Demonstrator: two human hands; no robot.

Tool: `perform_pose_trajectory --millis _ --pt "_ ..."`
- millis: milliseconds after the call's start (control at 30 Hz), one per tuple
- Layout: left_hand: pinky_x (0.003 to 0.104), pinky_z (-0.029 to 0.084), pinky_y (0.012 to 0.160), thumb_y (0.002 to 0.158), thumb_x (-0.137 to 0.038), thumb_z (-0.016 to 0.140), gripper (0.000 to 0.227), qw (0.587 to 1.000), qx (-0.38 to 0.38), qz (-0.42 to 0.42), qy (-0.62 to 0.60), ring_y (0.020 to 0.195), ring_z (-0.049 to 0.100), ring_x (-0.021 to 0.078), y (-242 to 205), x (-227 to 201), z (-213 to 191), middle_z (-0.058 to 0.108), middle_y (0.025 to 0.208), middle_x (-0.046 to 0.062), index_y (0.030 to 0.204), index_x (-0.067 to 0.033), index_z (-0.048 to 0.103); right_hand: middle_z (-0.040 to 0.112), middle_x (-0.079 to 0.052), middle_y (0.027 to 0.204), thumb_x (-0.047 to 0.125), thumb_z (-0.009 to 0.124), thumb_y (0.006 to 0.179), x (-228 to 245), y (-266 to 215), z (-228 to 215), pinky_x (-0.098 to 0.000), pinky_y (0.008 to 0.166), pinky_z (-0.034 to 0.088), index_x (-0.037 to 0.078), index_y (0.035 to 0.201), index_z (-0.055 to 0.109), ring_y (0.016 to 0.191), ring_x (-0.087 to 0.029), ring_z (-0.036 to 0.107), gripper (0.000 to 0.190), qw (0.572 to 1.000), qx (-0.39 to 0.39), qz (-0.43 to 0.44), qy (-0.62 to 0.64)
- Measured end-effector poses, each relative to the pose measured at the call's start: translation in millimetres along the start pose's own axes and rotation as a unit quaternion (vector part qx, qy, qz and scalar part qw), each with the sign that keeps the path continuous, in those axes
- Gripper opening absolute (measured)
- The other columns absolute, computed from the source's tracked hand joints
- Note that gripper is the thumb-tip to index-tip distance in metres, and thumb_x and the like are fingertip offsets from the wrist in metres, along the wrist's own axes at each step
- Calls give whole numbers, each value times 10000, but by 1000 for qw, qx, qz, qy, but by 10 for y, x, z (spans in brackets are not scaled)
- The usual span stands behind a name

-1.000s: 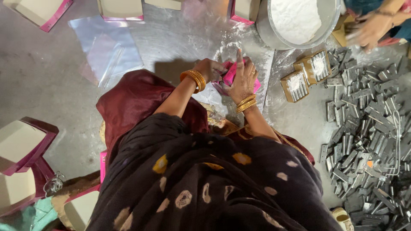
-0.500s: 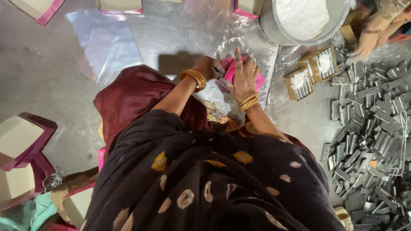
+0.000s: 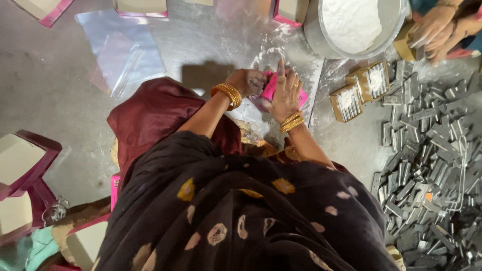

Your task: The person sits on the floor and repeatedly places metal hinges into small pink boxes, then wraps each box in a clear plastic bag. The person handles the hinges and boxes by hand, arranging the finished packages nearby.

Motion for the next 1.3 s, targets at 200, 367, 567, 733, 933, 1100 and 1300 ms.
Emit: perform_pose_trajectory --millis 200,367,567,733,933,1100,1300 --pt "302 576 929 803 -150 842 364 998 -15 -5 -57 1010 738 160 -159 -52 -37 782 1095 45 1156 -129 758 395 -317 1493 566 886 886 117 -50 -79 -641 1135 302 163 1702 52 1345 -479 420 1234 995 -39 -18 -86" --pt "276 578 907 813 -115 800 276 996 -5 -65 -65 970 753 138 -184 -140 -19 794 1054 6 1087 -134 780 387 -315 1465 647 903 693 177 46 -88 -643 1074 319 196 1643 168 1312 -485 424 1283 993 19 -2 -115" --pt "263 550 894 804 -54 805 300 996 -15 -12 -81 934 720 122 -201 -118 -13 781 1032 45 1101 -93 786 401 -291 1467 556 951 622 223 17 -161 -630 1081 332 182 1649 154 1317 -460 438 1353 996 8 3 -89" --pt "277 561 830 839 -55 760 291 984 33 -25 -171 905 698 126 -156 17 41 809 1016 63 1128 -93 777 468 -215 1405 523 921 655 180 29 -226 -617 1141 284 145 1666 90 1298 -390 472 1362 995 -20 44 82" --pt "280 568 847 710 -194 908 405 998 -38 45 35 881 744 121 -175 19 63 784 1007 27 1091 -174 771 498 -185 1346 746 742 792 111 -55 -240 -576 1158 306 123 1690 76 1260 -362 488 1279 991 -30 38 126" --pt "334 570 836 723 -170 893 301 987 -67 83 118 872 744 180 -259 -109 2 794 1009 43 1013 -185 814 493 -241 1371 796 680 834 41 -26 -54 -588 1112 329 98 1674 113 1253 -384 484 1231 998 -18 -26 -58" --pt "358 546 865 676 -12 790 405 992 -34 83 94 941 729 226 -233 -174 -52 772 1055 77 1053 -158 809 491 -253 1452 267 579 1074 -54 -35 225 -553 1165 373 111 1697 103 1339 -384 504 799 991 -43 -11 -123"
Point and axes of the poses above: each hand's wrist, its own y-axis towards the middle knuckle, its own z-axis out of the palm, x = y × z, the point moved 3 cm from there along y, towards the middle knuckle
